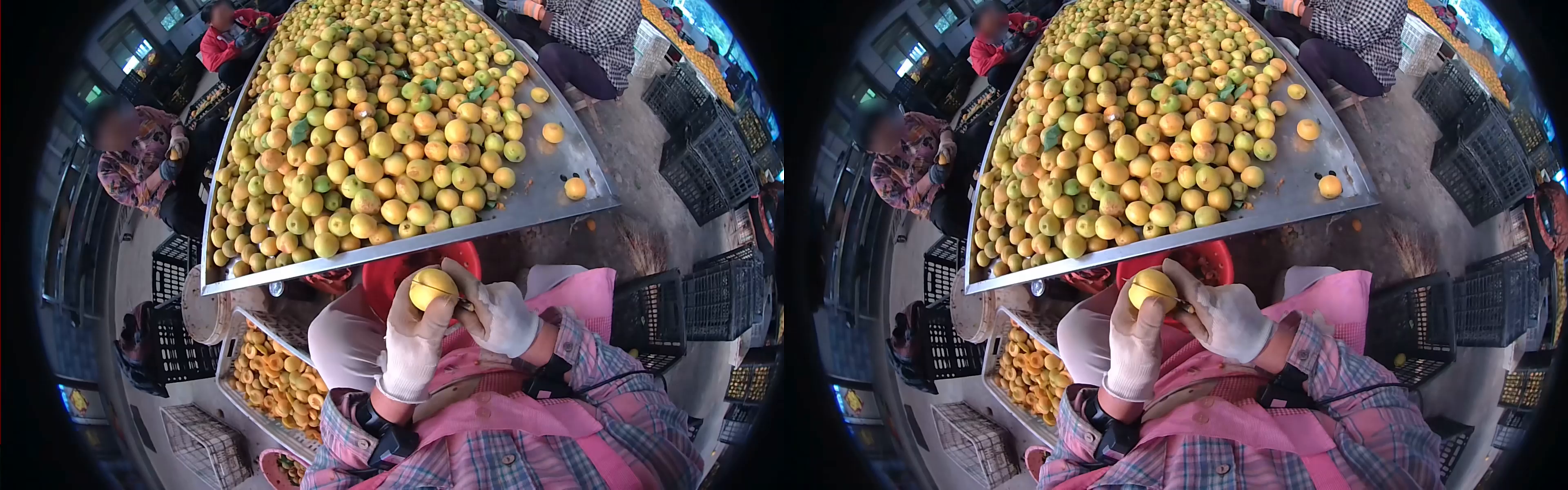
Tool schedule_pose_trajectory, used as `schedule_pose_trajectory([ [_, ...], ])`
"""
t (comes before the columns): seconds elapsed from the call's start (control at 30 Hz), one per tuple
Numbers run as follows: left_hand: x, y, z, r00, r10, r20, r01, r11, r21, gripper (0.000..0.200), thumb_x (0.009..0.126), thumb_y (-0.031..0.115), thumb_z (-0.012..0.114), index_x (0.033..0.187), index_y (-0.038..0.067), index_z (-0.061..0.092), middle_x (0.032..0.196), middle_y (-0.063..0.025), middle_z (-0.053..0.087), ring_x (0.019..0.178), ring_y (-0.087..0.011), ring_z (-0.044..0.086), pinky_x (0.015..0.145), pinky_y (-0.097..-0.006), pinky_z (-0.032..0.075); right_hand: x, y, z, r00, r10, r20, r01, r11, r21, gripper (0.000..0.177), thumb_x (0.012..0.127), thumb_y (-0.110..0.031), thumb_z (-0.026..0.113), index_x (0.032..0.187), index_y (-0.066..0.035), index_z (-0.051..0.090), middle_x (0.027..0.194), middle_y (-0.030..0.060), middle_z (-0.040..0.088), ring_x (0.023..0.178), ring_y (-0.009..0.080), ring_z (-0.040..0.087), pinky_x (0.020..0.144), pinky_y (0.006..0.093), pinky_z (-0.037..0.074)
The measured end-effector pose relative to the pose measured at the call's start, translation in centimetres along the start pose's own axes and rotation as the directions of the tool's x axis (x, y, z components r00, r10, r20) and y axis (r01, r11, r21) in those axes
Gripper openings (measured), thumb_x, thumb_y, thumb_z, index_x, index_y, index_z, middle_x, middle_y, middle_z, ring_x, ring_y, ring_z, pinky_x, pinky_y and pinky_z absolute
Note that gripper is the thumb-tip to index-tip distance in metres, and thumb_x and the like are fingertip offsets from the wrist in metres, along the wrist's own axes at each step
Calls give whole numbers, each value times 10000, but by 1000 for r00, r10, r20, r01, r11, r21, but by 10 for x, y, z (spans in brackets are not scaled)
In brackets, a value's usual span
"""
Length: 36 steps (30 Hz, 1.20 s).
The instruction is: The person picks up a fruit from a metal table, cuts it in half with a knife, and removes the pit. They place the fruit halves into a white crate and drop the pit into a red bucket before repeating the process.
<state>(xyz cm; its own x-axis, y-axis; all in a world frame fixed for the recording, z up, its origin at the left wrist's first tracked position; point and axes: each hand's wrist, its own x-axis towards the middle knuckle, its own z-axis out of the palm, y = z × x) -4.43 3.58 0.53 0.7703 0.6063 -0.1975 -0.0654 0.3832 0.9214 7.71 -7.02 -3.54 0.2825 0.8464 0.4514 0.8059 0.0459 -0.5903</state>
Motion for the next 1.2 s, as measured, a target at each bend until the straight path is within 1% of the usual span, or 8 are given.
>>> schedule_pose_trajectory([
  [0.03,2,-5,-2,1000,2,-2,-2,1000,-2,689,706,279,833,1241,-2,503,1104,-176,557,995,-310,588,836,-387,491,-2,1,2,1000,24,18,-25,1000,16,725,822,-115,600,1461,-7,276,1050,135,663,654,290,655,553,391,510],
  [0.1,9,-17,-7,934,357,-10,-293,783,549,665,713,283,827,1225,-7,518,1093,-175,568,977,-321,596,838,-389,491,-3,5,5,998,49,41,-50,998,31,719,824,-118,594,1460,-6,278,1065,134,660,644,286,653,548,389,510],
  [0.2,12,-10,-10,854,508,108,-398,506,766,644,724,290,818,1216,-8,528,1097,-189,572,973,-332,600,844,-399,489,-3,7,10,999,28,29,-26,998,-57,707,829,-123,579,1461,-14,279,1069,134,659,631,285,648,543,392,508],
  [0.4,22,-29,-23,935,355,-16,-266,728,631,655,705,322,827,1181,-20,534,1051,-199,603,934,-349,618,810,-412,502,-3,7,20,996,74,48,-73,997,-22,739,821,-137,583,1480,-60,258,1073,127,660,646,302,650,555,409,512],
  [0.6,21,-37,-26,948,301,101,-297,732,613,528,706,310,812,1040,-18,568,909,-179,631,838,-349,638,738,-413,521,19,3,3,951,129,280,-240,881,408,812,750,-77,683,1460,-126,291,1324,207,501,1082,392,589,896,402,514],
  [0.83,16,-41,-34,884,406,231,-446,588,674,478,685,308,808,951,-14,576,877,-176,620,798,-359,641,668,-421,522,15,11,10,924,1,383,-232,798,557,724,743,-41,714,1380,-94,374,1272,137,526,1090,329,598,938,363,472],
  [1.0,7,-55,-39,920,359,159,-380,715,586,542,626,367,832,945,4,587,811,-151,618,724,-365,633,648,-424,517,9,8,11,904,-42,426,-276,704,654,693,720,-27,714,1344,-73,417,1239,106,545,1165,234,539,1018,332,414],
  [1.2,-2,-51,-42,936,285,206,-351,795,495,535,637,367,829,956,11,590,838,-159,634,749,-351,648,669,-407,521,-1,10,11,880,-39,474,-268,784,560,698,690,-151,773,1306,-61,455,1194,147,570,1097,294,589,951,344,457],
])
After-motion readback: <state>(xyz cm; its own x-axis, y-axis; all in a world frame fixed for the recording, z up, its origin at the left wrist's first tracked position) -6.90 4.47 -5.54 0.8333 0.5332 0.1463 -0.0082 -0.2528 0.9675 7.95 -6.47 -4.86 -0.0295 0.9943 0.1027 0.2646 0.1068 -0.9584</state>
